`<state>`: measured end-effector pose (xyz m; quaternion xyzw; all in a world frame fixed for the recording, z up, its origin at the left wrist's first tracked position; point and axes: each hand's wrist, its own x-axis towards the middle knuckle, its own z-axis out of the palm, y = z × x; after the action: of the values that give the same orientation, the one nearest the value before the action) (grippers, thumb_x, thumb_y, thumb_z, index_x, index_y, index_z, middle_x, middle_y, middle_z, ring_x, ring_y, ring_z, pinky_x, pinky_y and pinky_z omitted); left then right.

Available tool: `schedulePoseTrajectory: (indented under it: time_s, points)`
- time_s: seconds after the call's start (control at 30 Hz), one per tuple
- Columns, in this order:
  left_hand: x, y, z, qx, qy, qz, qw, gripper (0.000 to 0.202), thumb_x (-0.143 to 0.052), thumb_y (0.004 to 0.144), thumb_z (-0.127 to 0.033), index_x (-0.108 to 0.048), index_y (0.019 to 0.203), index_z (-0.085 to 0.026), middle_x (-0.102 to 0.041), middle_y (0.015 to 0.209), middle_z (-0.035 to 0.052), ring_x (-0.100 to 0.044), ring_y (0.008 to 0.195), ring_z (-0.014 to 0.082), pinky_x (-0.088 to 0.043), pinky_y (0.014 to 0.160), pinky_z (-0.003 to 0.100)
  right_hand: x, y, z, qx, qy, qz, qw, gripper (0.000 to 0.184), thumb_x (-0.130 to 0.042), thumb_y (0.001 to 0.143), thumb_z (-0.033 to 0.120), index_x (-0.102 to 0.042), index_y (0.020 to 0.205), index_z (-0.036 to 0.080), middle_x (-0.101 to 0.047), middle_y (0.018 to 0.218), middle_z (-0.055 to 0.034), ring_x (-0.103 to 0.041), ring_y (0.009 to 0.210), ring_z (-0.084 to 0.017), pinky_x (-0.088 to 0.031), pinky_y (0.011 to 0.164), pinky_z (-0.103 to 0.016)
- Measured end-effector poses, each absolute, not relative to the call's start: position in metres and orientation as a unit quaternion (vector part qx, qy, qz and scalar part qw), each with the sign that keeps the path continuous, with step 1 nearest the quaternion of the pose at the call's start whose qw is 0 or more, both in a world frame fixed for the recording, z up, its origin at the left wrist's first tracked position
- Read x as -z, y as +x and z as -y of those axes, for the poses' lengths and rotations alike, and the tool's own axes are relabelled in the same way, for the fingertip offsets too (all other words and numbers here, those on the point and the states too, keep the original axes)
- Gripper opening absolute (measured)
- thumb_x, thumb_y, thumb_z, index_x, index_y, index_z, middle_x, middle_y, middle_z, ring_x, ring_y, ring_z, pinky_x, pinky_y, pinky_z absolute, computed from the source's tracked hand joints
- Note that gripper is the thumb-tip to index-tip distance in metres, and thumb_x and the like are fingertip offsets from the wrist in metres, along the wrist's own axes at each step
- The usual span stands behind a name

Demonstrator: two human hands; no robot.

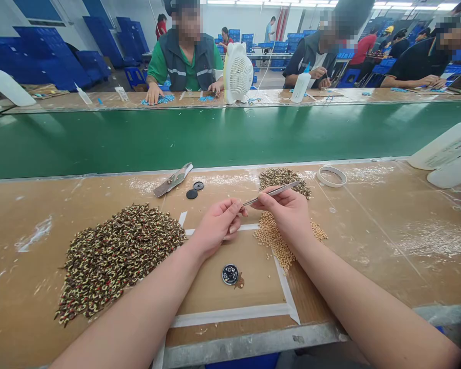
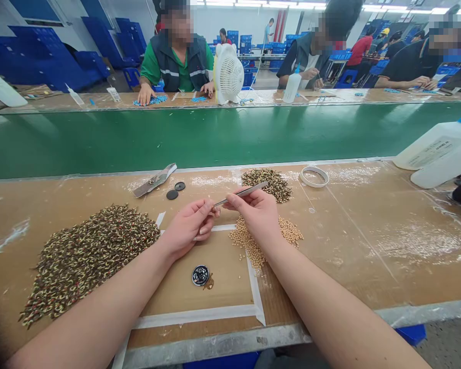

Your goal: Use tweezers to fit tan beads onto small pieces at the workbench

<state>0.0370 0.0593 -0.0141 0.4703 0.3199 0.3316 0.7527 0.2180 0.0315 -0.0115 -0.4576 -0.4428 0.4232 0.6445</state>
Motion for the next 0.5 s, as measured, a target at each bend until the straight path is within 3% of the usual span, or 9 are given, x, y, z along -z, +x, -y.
schedulePoseTrajectory:
  time_s: [0.2,0.5]
  points:
    - [0.012,0.038,-0.057,-0.343,0.466,-0.328,0.746,0.038,-0.071,0.090,-0.052,-0.058,0.090,-0.017,-0.057,0.085,-0.0015,-0.031,0.047,0.0002,-0.021,0.039,0.014,0.010,0.214,-0.032,-0.432,-0.454,0.437,0.645,0.024,-0.086,0.078,0.040,-0.075,0.086,0.021,-0.077,0.079,-0.0027,-0.077,0.076,-0.020,-0.069,0.084,-0.041]
    - [0.022,0.042,-0.060,-0.357,0.442,-0.323,0.757,0.043,-0.077,0.082,-0.056,-0.058,0.091,-0.017,-0.058,0.081,-0.0021,-0.031,0.046,0.0010,-0.021,0.038,0.014,0.012,0.212,-0.028,-0.379,-0.484,0.474,0.631,0.027,-0.085,0.081,0.045,-0.075,0.088,0.020,-0.076,0.080,-0.0039,-0.076,0.075,-0.022,-0.068,0.078,-0.040]
